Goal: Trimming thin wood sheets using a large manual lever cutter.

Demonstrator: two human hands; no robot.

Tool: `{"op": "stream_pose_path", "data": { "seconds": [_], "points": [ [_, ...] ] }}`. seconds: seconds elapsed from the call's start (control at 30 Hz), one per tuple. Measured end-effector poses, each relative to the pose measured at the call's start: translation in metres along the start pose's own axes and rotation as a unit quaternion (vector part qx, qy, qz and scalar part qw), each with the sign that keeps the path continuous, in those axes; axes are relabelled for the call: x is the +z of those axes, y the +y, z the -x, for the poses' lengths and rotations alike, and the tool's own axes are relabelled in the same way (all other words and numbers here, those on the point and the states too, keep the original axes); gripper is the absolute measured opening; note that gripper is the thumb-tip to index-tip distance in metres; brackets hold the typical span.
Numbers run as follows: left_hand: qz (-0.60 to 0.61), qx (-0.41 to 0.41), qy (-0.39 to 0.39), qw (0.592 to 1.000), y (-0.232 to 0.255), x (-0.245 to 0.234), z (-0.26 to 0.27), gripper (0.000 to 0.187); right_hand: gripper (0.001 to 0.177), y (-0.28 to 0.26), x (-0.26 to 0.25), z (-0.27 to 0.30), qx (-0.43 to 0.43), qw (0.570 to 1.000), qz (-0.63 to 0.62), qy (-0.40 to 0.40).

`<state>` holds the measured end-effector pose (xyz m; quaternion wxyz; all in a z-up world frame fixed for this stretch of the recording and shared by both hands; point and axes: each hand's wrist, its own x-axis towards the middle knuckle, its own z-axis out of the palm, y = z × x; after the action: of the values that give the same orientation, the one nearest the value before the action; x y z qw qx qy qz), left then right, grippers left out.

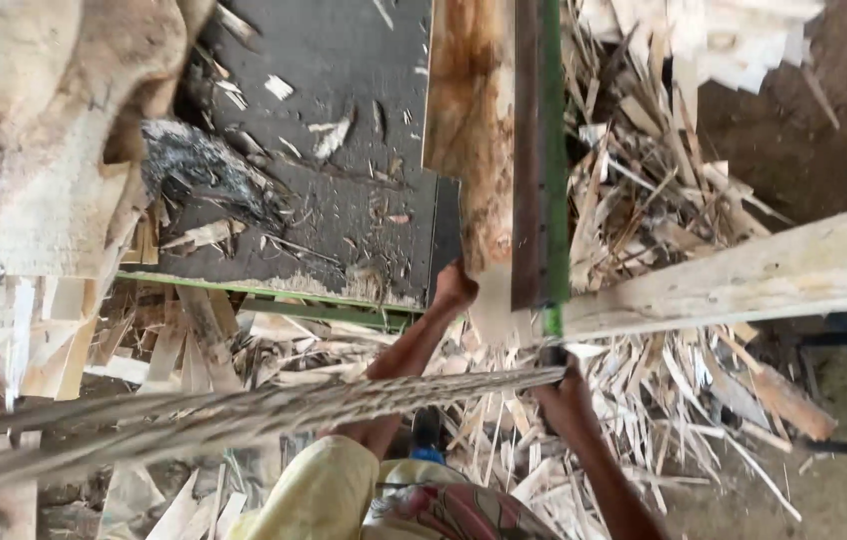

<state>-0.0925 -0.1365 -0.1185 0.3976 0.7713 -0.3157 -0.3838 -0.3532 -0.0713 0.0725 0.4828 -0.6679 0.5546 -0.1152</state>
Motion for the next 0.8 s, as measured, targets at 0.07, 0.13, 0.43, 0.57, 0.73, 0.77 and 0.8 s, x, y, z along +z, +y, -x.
{"op": "stream_pose_path", "data": {
  "seconds": [0.07, 0.13, 0.43, 0.57, 0.73, 0.77, 0.8],
  "points": [
    [0.018, 0.043, 0.027, 0.999, 0.000, 0.001, -0.009, 0.042, 0.055, -0.017, 0.014, 0.005, 0.106, 0.994, 0.030, 0.005],
    [0.018, 0.047, 0.038, 0.998, -0.012, 0.007, -0.009, 0.041, 0.058, -0.006, 0.006, -0.003, 0.062, 0.998, 0.023, -0.001],
    [0.001, -0.001, 0.031, 1.000, 0.022, -0.008, -0.030, 0.040, 0.053, -0.036, -0.019, 0.011, 0.097, 0.989, 0.107, 0.008],
    [-0.020, 0.018, 0.050, 0.998, 0.025, -0.012, -0.046, 0.034, 0.056, -0.014, -0.005, 0.005, 0.024, 0.993, 0.111, 0.038],
    [-0.033, 0.036, 0.050, 0.998, 0.027, -0.022, -0.059, 0.035, 0.051, -0.013, -0.007, 0.007, 0.045, 0.993, 0.107, 0.016],
    [-0.040, 0.040, 0.049, 0.997, 0.025, -0.022, -0.061, 0.035, 0.049, -0.024, -0.011, 0.011, 0.088, 0.993, 0.076, -0.020],
    [-0.038, 0.041, 0.050, 0.997, 0.027, -0.020, -0.071, 0.035, 0.049, -0.036, -0.020, 0.013, 0.086, 0.993, 0.078, -0.019]
  ]
}}
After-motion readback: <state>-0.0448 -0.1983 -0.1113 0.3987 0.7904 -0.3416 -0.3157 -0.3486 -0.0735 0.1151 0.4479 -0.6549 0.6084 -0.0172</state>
